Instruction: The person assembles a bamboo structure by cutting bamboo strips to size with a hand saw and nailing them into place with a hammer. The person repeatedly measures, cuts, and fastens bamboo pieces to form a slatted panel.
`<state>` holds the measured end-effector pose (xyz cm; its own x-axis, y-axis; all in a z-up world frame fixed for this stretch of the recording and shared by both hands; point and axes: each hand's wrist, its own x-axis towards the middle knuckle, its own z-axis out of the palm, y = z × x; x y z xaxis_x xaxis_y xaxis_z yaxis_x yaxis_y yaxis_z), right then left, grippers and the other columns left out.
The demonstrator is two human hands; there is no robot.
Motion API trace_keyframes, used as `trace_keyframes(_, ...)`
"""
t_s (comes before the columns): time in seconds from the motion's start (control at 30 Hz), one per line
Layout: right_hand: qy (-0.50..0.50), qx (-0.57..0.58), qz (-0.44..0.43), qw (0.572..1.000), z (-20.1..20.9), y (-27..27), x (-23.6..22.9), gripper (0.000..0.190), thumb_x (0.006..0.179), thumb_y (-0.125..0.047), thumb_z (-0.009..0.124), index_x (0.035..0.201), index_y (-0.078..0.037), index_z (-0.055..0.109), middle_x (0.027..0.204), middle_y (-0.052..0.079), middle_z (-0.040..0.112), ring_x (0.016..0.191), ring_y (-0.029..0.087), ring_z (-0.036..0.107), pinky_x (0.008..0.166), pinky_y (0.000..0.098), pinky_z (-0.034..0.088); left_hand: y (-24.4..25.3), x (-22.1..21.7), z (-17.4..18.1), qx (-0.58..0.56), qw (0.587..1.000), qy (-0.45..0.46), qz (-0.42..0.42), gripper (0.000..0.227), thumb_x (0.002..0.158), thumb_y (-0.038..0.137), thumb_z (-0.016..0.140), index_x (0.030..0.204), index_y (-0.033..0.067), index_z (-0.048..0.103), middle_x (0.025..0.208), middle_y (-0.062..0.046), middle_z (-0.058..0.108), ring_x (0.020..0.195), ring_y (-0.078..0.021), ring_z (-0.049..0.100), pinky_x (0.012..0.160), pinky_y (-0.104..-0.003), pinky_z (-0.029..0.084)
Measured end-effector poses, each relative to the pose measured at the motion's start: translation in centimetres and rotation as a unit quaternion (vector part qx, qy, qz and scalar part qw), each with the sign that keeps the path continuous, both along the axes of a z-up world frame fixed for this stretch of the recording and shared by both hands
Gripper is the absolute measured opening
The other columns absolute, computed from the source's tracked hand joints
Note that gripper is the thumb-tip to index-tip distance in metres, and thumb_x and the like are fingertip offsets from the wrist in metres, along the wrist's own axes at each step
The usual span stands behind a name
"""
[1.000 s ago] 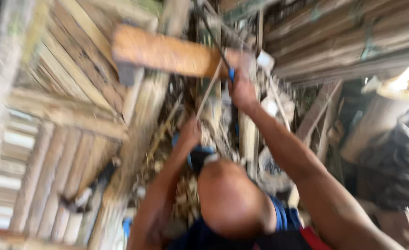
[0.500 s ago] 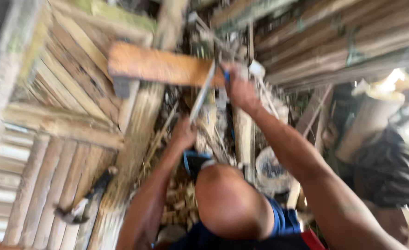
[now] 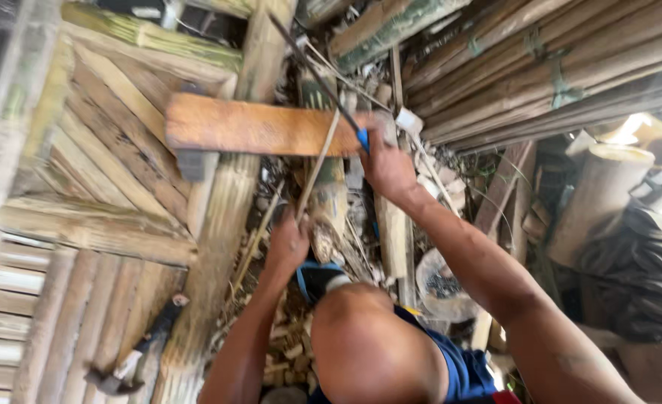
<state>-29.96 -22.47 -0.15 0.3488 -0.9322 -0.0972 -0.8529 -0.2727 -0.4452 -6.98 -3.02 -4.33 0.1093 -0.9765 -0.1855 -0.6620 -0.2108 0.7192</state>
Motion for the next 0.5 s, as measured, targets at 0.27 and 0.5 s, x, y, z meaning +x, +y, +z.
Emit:
trace_keyframes(0.27,-0.015,0.074,-0.014,0.997,1.7,1.4,0.7,0.053,0.095,-0.028,0.063,0.132,0.001,0.038,0.076,0.032,0.066,0.071,0.051,0.068,0.064,0.0606,0.056,-0.4,-1.3,0.1,-0.225,0.960,-0.151,-0.064,0.052,0.095,0.010,0.055,0.140,-0.0136,0.047,0.119,-0.041,0.066,0.083,-0.0429,0.072,0.071,-0.047,0.061)
trace_keyframes(0.5,-0.016,0.099,-0.028,0.995,-4.9,4.2,-2.2,0.042,0.106,-0.028,0.058,0.133,0.000,0.042,0.080,0.028,0.070,0.073,0.051,0.068,0.066,0.0609,0.055,3.5,-1.3,-3.9,0.126,0.992,-0.007,0.011,0.053,0.105,0.028,0.055,0.147,-0.0034,0.047,0.100,-0.031,0.070,0.072,-0.0401,0.070,0.063,-0.047,0.058)
